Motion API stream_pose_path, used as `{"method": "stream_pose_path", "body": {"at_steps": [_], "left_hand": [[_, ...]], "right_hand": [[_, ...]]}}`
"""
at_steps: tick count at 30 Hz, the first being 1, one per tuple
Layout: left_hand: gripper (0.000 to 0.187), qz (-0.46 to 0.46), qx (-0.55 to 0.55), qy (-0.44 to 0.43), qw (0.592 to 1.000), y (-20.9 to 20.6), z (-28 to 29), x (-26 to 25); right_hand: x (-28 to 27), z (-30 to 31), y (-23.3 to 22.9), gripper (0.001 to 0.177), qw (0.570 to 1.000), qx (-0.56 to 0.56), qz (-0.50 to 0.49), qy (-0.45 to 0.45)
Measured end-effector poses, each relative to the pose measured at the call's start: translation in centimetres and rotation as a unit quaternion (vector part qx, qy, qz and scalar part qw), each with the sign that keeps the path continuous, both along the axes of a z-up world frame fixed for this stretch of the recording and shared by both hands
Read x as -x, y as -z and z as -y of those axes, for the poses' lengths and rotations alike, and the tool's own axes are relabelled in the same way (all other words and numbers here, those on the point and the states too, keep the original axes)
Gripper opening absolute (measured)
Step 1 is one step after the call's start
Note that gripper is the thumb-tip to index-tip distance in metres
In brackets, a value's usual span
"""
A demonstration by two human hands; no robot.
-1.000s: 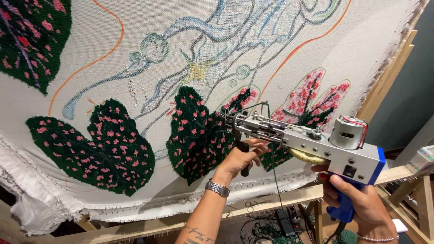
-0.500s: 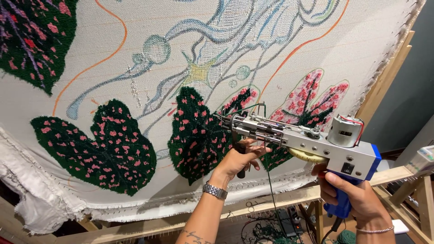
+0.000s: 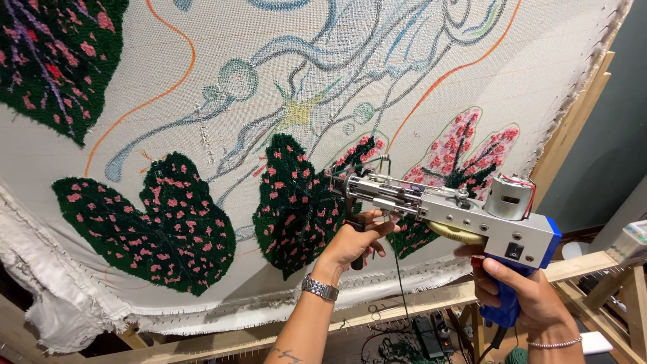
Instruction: Using a tufting gun to apply yarn into a canvas stretched over a wooden frame to create a leaf design.
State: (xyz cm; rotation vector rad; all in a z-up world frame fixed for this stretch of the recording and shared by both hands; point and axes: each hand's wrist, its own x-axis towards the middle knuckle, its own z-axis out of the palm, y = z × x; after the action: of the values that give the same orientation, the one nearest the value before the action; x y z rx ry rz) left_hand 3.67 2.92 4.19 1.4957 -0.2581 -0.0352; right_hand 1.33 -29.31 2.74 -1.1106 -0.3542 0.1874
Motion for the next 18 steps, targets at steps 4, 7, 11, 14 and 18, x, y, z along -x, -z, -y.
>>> {"method": "stream_pose_path", "body": {"at_steps": [4,7,11,14,18], "left_hand": [[0.042,-0.005,-0.036,-0.008,0.999,-1.0,0.1,0.7],[0.037,-0.03,-0.073,-0.022,0.997,-3.0,0.8,2.2],[0.028,0.011,-0.038,-0.004,0.999,1.0,-0.2,-1.0],[0.019,-0.032,-0.083,-0.037,0.995,0.7,-0.3,-0.7],[0.017,-0.038,-0.089,-0.059,0.994,2.4,-0.9,-2.2]], "right_hand": [[-0.7,0.6,1.2,0.04,1.0,0.002,0.002,0.025],[-0.3,0.3,0.7,0.043,1.0,-0.005,0.003,0.022],[0.8,-1.0,-0.4,0.047,1.0,-0.013,-0.02,0.004],[0.9,-1.6,-0.7,0.048,0.999,0.018,-0.045,0.008],[1.2,-2.6,-1.2,0.048,0.993,0.063,-0.075,0.058]]}}
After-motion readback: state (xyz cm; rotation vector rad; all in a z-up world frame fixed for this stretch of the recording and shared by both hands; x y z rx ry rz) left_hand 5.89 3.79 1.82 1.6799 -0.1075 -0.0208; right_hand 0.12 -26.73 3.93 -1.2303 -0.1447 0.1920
